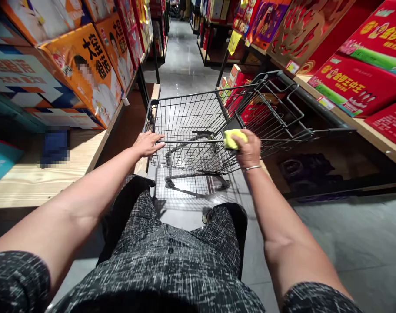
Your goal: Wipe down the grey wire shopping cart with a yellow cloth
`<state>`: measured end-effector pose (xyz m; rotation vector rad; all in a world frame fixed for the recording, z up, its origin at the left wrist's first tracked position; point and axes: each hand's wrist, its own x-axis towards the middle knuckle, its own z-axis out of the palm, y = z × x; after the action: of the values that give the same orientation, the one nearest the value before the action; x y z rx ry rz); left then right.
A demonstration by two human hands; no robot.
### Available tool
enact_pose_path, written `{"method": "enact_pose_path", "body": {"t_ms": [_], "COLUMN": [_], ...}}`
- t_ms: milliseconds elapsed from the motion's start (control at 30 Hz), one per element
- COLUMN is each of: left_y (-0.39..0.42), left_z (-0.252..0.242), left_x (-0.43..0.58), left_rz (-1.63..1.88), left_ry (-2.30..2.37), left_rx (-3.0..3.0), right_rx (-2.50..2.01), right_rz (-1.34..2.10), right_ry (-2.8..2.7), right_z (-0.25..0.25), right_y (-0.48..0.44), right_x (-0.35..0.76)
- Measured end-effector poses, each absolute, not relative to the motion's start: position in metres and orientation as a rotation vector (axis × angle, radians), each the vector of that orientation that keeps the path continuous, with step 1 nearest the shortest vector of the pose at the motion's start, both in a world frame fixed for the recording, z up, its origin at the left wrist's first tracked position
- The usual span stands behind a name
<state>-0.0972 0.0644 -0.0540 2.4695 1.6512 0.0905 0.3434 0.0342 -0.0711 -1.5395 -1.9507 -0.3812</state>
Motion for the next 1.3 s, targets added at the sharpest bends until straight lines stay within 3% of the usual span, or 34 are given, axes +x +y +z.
{"method": "enact_pose_path", "body": {"t_ms": [167, 567, 733, 900, 1033, 1167, 1300], "left_y": [0.060, 0.040, 0.045, 0.045, 0.047, 0.051, 0.051], "left_z": [-0.043, -0.054, -0.056, -0.057, -0.056, -0.054, -0.054], "left_x": [-0.085, -0.019, -0.032, -0.034, -0.034, -0.036, -0.037], "left_rz": [-0.039, 0.125, 0.152, 0.167, 0.161, 0.127, 0.137], "left_ry": [1.723, 1.612, 1.573, 1.567, 1.549, 1.519, 1.511], "left_rx": [2.457, 2.579, 2.557, 2.565, 2.545, 2.495, 2.500], "right_rx": [-1.682, -1.328, -1.246, -1.502, -1.489, -1.513, -1.657], "right_rz": [-0.431, -0.376, -0.428, -0.533, -0.567, -0.417, -0.017], "right_ry": [-1.740, -2.098, -2.118, -1.807, -1.524, -1.682, -2.057], "right_z": [-0.067, -0.106, -0.099, -0.097, -0.106, -0.136, -0.189], "right_y": [0.028, 0.034, 0.036, 0.024, 0.016, 0.018, 0.011], "right_x": [0.380, 0.170, 0.226, 0.310, 0.317, 0.261, 0.196]}}
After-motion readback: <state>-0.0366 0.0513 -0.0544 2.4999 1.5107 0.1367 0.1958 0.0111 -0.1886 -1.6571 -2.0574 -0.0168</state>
